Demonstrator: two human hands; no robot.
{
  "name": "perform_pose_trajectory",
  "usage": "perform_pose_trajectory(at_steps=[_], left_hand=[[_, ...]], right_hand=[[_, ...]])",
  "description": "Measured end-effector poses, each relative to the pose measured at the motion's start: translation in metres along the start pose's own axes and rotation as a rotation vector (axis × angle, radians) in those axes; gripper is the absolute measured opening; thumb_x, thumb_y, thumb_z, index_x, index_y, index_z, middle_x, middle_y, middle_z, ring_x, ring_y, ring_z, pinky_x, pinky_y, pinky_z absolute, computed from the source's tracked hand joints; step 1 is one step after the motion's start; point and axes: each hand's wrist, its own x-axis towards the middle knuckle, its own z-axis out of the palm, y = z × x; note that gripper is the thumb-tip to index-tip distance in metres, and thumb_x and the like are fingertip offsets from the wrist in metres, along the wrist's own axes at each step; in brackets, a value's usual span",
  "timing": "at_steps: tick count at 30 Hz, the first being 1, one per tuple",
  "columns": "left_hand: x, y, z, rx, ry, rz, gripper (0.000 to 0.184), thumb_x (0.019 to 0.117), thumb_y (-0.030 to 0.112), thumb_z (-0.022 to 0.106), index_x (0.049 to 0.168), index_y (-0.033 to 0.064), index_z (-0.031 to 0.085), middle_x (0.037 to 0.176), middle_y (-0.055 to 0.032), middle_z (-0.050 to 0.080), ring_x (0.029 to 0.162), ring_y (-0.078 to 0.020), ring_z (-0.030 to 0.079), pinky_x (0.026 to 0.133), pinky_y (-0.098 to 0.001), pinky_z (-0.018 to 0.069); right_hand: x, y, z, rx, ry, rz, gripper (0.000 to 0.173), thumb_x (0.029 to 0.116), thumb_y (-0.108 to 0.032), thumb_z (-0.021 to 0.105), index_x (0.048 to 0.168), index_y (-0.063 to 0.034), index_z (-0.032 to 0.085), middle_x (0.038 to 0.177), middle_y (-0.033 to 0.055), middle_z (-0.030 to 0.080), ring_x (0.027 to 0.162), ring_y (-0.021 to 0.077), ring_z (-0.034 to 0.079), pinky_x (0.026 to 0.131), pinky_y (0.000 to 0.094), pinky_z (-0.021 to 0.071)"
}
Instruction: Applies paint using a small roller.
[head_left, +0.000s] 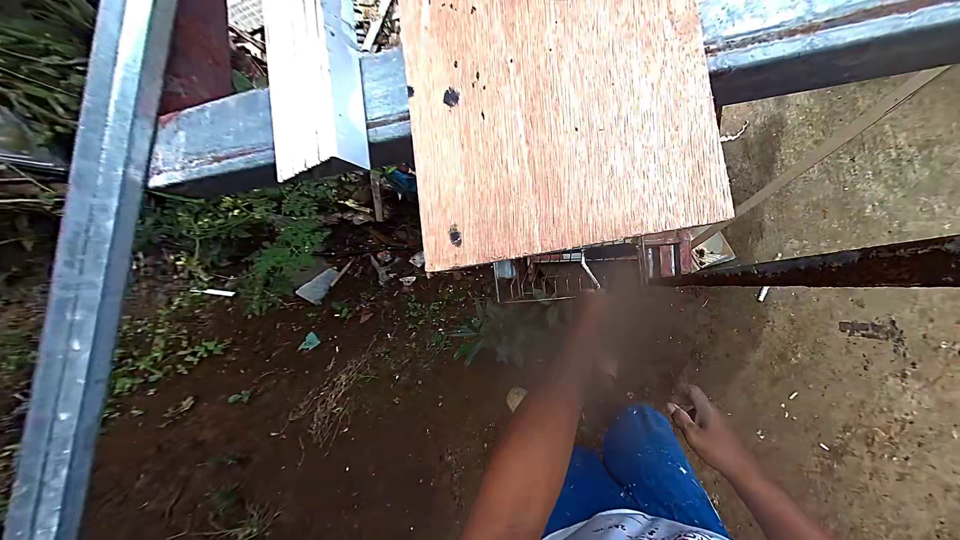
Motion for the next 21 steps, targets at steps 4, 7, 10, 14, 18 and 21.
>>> perform_pose_trajectory(at_steps=[4, 7, 10, 14, 18, 21], left_hand=[[0.032, 0.014, 0.002, 0.077, 0.033, 0.061, 0.028, 0.1082, 0.024, 0.04, 0.117, 0.0059, 0.06, 0.073, -0.0016, 0.049, 0.05, -0.0104, 0.04, 0.045, -0.0255, 0.0354], [0.044, 0.038, 0.011, 0.063, 0.069, 0.09, 0.023, 0.105, 0.02, 0.044, 0.112, 0.006, 0.061, 0.073, -0.0016, 0.049, 0.05, -0.0107, 0.041, 0.045, -0.026, 0.0362], [0.044, 0.035, 0.013, 0.02, 0.069, 0.052, 0.021, 0.1048, 0.021, 0.045, 0.11, 0.0082, 0.06, 0.071, -0.0003, 0.047, 0.048, -0.0099, 0.039, 0.043, -0.0243, 0.0336], [0.025, 0.004, 0.016, -0.01, 0.022, 0.046, 0.027, 0.1087, 0.028, 0.039, 0.115, 0.0083, 0.057, 0.071, -0.0004, 0.045, 0.049, -0.01, 0.037, 0.044, -0.0251, 0.0334], [0.037, 0.012, 0.02, -0.037, 0.095, 0.114, 0.034, 0.1101, 0.027, 0.036, 0.121, 0.0046, 0.059, 0.081, -0.0046, 0.054, 0.057, -0.0134, 0.045, 0.05, -0.0293, 0.0399], [0.044, 0.037, 0.019, -0.11, 0.137, 0.193, 0.035, 0.1097, 0.027, 0.037, 0.119, 0.0043, 0.062, 0.075, -0.0033, 0.05, 0.053, -0.0129, 0.043, 0.048, -0.0285, 0.0381]], right_hand=[[0.004, 0.012, 0.002, -0.002, -0.029, 0.034, 0.048, 0.1033, -0.028, 0.058, 0.144, -0.0037, 0.049, 0.123, 0.014, 0.068, 0.099, 0.0238, 0.071, 0.09, 0.0458, 0.0592], [0.004, 0.018, -0.001, 0.037, -0.002, 0.041, 0.047, 0.1032, -0.026, 0.058, 0.143, -0.0027, 0.049, 0.123, 0.0143, 0.068, 0.098, 0.0229, 0.072, 0.089, 0.0447, 0.0599], [0.001, 0.028, -0.004, 0.053, 0.017, 0.063, 0.045, 0.1037, -0.025, 0.058, 0.142, -0.0025, 0.051, 0.124, 0.0148, 0.069, 0.099, 0.0239, 0.072, 0.089, 0.0457, 0.0601], [0.002, 0.036, -0.007, 0.041, 0.017, 0.091, 0.043, 0.1036, -0.023, 0.058, 0.14, -0.0015, 0.051, 0.121, 0.016, 0.069, 0.098, 0.0261, 0.072, 0.089, 0.048, 0.0592], [0.004, 0.036, -0.008, 0.007, -0.001, 0.088, 0.041, 0.104, -0.024, 0.058, 0.138, -0.0018, 0.052, 0.119, 0.0151, 0.07, 0.098, 0.0254, 0.072, 0.089, 0.0472, 0.0588], [0.005, 0.036, -0.011, 0.037, 0.022, 0.083, 0.041, 0.1038, -0.024, 0.058, 0.138, -0.0022, 0.053, 0.119, 0.0151, 0.07, 0.098, 0.0246, 0.072, 0.089, 0.0467, 0.0589]])
